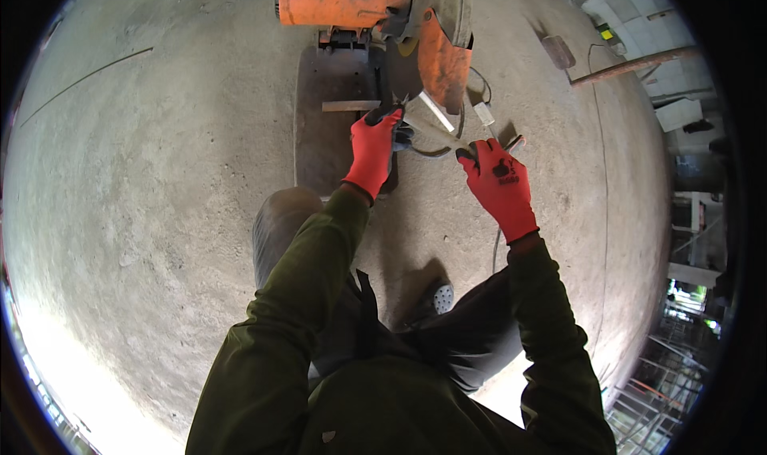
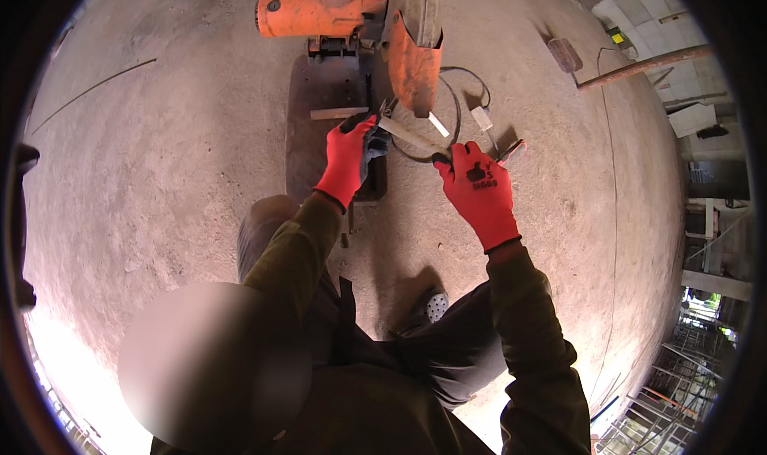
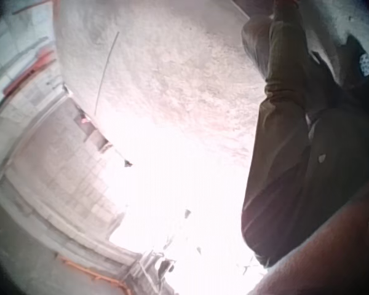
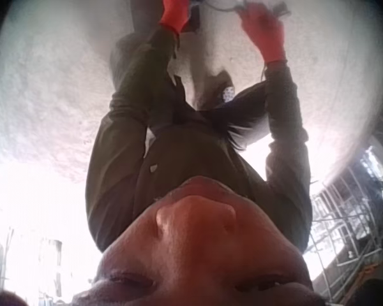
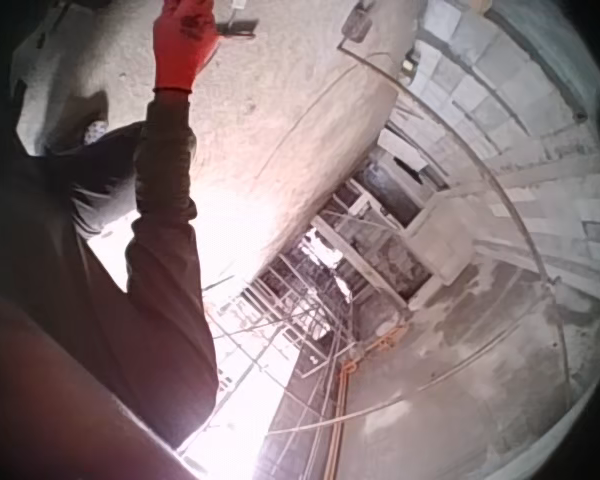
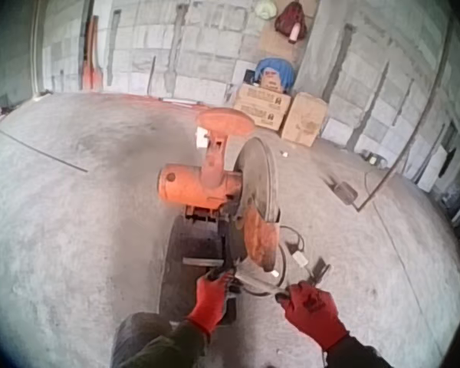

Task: The person kneels on the floor and uses a chop saw to cut several white metal rods. They repeatedly position the rods against the saw's fence, lower the blade to cut, and then lift the blade to remove the cut pieces.

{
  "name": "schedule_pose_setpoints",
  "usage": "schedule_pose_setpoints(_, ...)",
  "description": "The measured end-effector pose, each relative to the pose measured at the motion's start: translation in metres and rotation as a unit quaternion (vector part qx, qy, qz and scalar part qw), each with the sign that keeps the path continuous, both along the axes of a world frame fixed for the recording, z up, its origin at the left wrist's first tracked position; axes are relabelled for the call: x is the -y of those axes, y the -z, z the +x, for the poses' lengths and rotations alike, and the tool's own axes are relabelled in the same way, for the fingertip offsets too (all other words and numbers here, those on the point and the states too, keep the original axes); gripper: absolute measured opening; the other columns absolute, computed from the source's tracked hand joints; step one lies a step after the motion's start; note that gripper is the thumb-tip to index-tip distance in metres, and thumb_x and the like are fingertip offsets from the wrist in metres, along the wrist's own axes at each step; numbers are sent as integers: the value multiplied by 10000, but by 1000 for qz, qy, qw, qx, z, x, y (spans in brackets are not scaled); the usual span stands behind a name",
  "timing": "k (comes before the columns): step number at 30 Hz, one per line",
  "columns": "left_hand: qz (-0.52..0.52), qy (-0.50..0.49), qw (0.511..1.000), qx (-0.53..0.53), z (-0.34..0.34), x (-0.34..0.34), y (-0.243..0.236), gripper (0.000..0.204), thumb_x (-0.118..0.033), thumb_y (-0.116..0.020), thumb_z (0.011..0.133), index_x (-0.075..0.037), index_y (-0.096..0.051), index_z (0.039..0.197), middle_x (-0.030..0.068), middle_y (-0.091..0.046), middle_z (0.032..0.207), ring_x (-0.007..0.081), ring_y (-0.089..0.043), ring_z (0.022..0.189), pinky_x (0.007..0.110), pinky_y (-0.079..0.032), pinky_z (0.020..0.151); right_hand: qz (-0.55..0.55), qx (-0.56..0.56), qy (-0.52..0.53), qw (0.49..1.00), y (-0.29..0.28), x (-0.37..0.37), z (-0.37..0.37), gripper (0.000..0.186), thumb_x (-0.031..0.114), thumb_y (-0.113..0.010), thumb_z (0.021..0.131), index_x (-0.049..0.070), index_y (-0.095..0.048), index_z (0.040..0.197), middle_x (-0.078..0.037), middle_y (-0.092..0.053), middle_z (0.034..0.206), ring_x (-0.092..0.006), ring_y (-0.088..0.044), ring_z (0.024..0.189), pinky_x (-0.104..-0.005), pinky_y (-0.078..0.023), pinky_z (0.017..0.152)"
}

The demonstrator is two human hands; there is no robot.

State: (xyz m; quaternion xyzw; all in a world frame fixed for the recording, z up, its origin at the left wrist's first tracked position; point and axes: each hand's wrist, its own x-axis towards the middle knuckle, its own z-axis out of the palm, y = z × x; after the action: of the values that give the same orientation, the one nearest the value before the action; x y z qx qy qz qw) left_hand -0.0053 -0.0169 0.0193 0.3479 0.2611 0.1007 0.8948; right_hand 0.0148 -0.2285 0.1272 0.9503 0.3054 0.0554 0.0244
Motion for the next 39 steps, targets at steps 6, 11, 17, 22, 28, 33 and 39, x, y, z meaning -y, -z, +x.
schedule_pose_setpoints(6,-8,-4,1000,-3,1,6,0,239,-159,-735,949,18,-686,1101,122,-709,874,234,-701,704,364,-585,640,13,-19,-14,1000,-1,8,17,328,388,-646,964,64,-621,1010,-116,-657,990,-342,-695,846,-459,-551,691)
schedule_pose_setpoints(11,-5,2,1000,5,1,8,-1,247,-160,-737,948,16,-686,1113,132,-710,861,231,-698,695,360,-579,633,4,-21,-22,1000,-7,9,25,326,388,-651,961,66,-632,1010,-110,-659,982,-345,-691,844,-451,-549,691)
schedule_pose_setpoints(17,8,-2,1000,12,1,9,-6,229,-139,-736,946,15,-692,1110,122,-716,862,219,-696,680,347,-574,620,33,-26,-33,999,-5,15,33,328,388,-674,946,66,-641,1001,-103,-668,966,-348,-688,827,-449,-541,684)
schedule_pose_setpoints(22,28,0,999,22,0,8,-9,217,-115,-739,936,7,-696,1110,93,-724,885,197,-700,687,328,-571,607,66,-41,-38,996,0,19,39,298,361,-685,940,70,-650,992,-104,-677,954,-352,-686,828,-449,-536,695)
schedule_pose_setpoints(28,52,-7,998,32,-1,9,-17,193,-102,-746,920,-22,-698,1089,54,-727,898,170,-702,710,313,-565,601,125,-79,-20,989,6,20,38,272,349,-676,947,79,-659,978,-110,-693,944,-364,-687,852,-449,-536,722)
schedule_pose_setpoints(33,67,-16,997,28,-1,13,-23,166,-84,-749,912,-37,-702,1064,31,-720,911,146,-689,725,307,-560,618,137,-100,-6,986,16,24,38,260,341,-667,953,82,-661,979,-119,-693,941,-376,-682,859,-458,-532,743)
schedule_pose_setpoints(39,104,-29,994,33,-2,14,-24,208,-78,-743,927,5,-703,1114,57,-735,931,156,-707,732,305,-570,610,151,-117,-8,982,19,25,39,247,324,-662,956,78,-661,980,-130,-696,948,-380,-679,864,-468,-529,747)
